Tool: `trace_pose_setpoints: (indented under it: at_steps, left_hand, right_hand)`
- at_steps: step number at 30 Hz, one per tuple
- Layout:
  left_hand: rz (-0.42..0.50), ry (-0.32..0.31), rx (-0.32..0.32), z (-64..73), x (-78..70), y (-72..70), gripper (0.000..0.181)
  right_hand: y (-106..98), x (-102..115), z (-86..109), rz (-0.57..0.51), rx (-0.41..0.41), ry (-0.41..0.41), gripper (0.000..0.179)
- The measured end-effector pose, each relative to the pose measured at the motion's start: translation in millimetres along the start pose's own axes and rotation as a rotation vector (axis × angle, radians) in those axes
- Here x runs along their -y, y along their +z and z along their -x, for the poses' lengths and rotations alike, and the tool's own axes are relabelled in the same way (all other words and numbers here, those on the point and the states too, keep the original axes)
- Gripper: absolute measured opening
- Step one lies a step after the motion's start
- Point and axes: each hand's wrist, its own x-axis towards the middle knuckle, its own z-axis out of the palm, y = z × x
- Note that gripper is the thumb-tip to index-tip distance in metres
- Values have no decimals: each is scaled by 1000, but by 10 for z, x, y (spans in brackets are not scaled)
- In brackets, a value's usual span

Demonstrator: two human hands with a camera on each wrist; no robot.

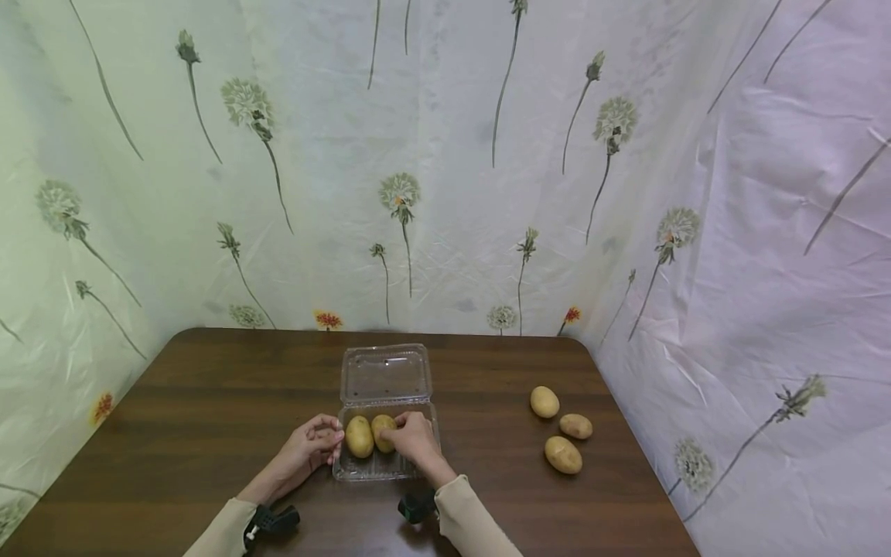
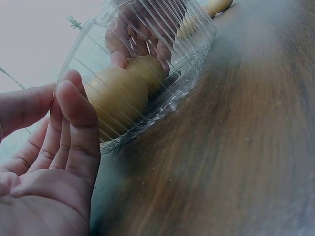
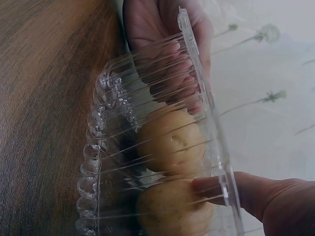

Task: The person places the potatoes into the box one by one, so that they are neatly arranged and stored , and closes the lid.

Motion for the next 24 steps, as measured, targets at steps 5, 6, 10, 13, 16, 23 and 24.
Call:
trace_pose_setpoints:
  at_steps: [5,6,10,13,16,23,24]
  left_hand:
    - [1,2,1,4,4,-7,14]
    - [0,7,3,3,5,-8,13]
    - [-5,30,10,-4,5,-8,12]
    - [-2,30,11,-8,2,-7,13]
    - [3,19,8,-7,-4,-4,13]
    - [19,2,5,7,-20,12,14]
    - [21,1,5,7,-21,12,14]
  right_hand:
    - [9,-8,-3,2,-4,-4,34]
    - [11,-10,-5,4,-6,-4,34]
    - [14,-13,-22,11,-14,-5,34]
    - [11,-11,-29,18,-17,-9,34]
    - [9,-10,-30,22,-17,-15,34]
    - [0,2,-15,5,-17,-12,35]
    - [0,3,-17,4,-17,-12,35]
